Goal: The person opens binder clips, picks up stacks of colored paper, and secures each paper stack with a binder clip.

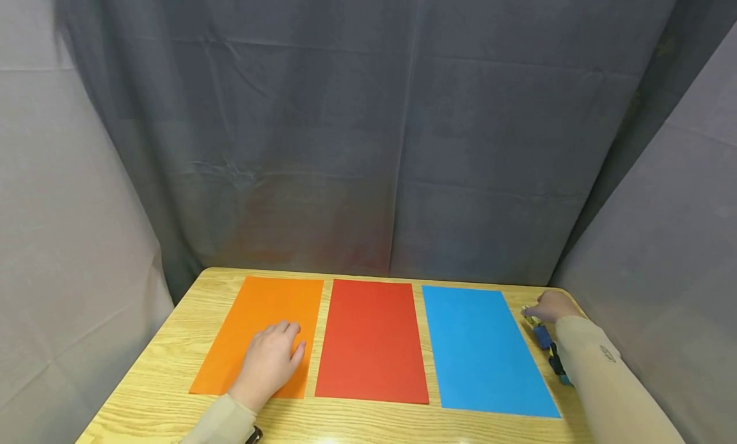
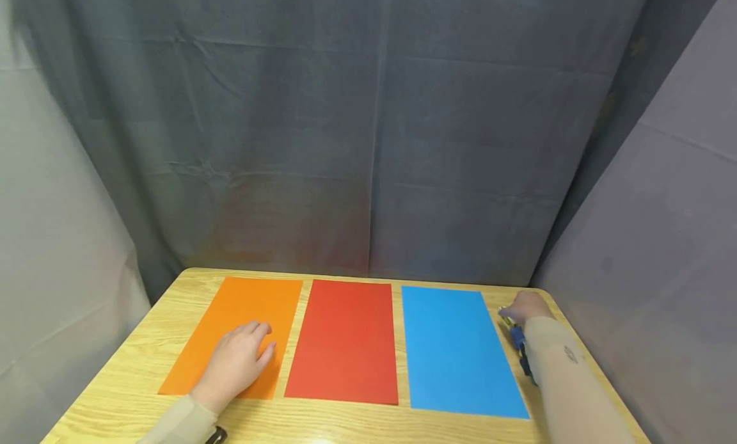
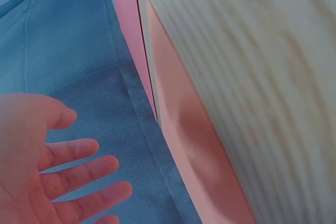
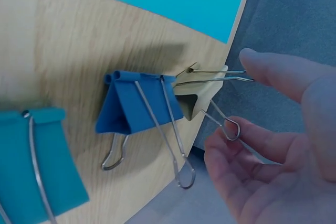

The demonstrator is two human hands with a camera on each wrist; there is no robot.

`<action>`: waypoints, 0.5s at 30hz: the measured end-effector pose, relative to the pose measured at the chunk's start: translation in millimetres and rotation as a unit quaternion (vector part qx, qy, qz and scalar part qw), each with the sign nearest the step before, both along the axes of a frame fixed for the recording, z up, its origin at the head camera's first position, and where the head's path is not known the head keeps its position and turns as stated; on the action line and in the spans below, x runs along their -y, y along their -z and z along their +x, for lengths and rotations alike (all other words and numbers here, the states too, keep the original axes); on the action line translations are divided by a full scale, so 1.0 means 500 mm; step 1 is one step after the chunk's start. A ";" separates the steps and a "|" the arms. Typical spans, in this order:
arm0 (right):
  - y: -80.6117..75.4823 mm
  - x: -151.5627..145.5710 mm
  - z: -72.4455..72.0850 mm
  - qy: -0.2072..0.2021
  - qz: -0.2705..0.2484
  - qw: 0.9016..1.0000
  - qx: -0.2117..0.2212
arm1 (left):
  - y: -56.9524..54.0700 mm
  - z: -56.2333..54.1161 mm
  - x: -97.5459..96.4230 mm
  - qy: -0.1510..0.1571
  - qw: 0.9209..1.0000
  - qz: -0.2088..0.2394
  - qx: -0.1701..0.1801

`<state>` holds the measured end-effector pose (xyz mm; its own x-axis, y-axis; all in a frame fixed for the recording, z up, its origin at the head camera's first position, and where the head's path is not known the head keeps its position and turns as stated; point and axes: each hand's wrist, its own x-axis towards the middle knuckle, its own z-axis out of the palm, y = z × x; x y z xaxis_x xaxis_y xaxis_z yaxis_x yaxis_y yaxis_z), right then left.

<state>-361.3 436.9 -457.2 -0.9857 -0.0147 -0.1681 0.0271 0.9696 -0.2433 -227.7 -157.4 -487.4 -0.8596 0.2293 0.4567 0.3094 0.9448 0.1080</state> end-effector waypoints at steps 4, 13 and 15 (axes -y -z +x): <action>0.000 -0.001 -0.003 -0.003 0.013 1.000 0.004 | 0.007 0.000 0.002 0.005 1.000 0.000 -0.010; 0.003 0.000 -0.007 0.042 -0.005 0.999 0.007 | 0.011 -0.001 0.002 0.003 1.000 0.001 -0.010; -0.001 0.003 -0.005 0.049 0.000 0.999 0.004 | 0.011 0.000 0.001 0.003 1.000 0.000 -0.011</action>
